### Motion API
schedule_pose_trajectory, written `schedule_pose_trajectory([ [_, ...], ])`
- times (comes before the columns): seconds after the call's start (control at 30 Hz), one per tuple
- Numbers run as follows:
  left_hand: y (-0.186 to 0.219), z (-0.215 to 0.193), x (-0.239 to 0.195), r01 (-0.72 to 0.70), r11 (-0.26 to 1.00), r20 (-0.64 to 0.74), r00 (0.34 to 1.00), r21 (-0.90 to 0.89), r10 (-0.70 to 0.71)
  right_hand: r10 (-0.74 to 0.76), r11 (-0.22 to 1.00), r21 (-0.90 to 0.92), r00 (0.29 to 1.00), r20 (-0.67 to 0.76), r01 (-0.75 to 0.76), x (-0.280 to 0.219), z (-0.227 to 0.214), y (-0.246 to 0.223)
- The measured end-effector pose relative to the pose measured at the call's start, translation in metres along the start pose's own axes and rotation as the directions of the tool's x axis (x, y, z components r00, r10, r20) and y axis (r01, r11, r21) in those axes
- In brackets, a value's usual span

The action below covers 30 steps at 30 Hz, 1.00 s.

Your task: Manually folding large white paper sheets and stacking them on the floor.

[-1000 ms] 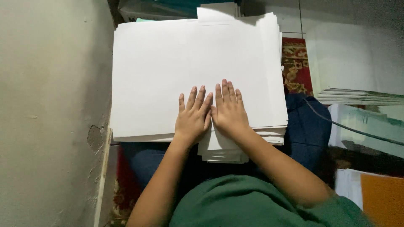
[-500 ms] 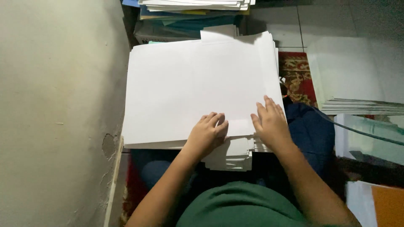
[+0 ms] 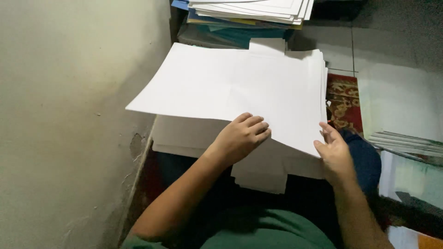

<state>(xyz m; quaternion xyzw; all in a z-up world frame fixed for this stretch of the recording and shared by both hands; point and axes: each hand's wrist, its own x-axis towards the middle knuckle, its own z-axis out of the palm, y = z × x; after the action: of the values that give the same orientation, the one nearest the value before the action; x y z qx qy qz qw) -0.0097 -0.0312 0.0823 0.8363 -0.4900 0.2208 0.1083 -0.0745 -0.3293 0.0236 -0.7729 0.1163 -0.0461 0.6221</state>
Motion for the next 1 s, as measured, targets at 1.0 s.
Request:
schedule_pose_trajectory([
  [1.0,0.029,0.070,-0.062,0.385,0.922,0.281,0.890,-0.040,-0.359,0.056,0.358,-0.818,0.864,0.500,0.450,0.060,0.133,-0.031],
])
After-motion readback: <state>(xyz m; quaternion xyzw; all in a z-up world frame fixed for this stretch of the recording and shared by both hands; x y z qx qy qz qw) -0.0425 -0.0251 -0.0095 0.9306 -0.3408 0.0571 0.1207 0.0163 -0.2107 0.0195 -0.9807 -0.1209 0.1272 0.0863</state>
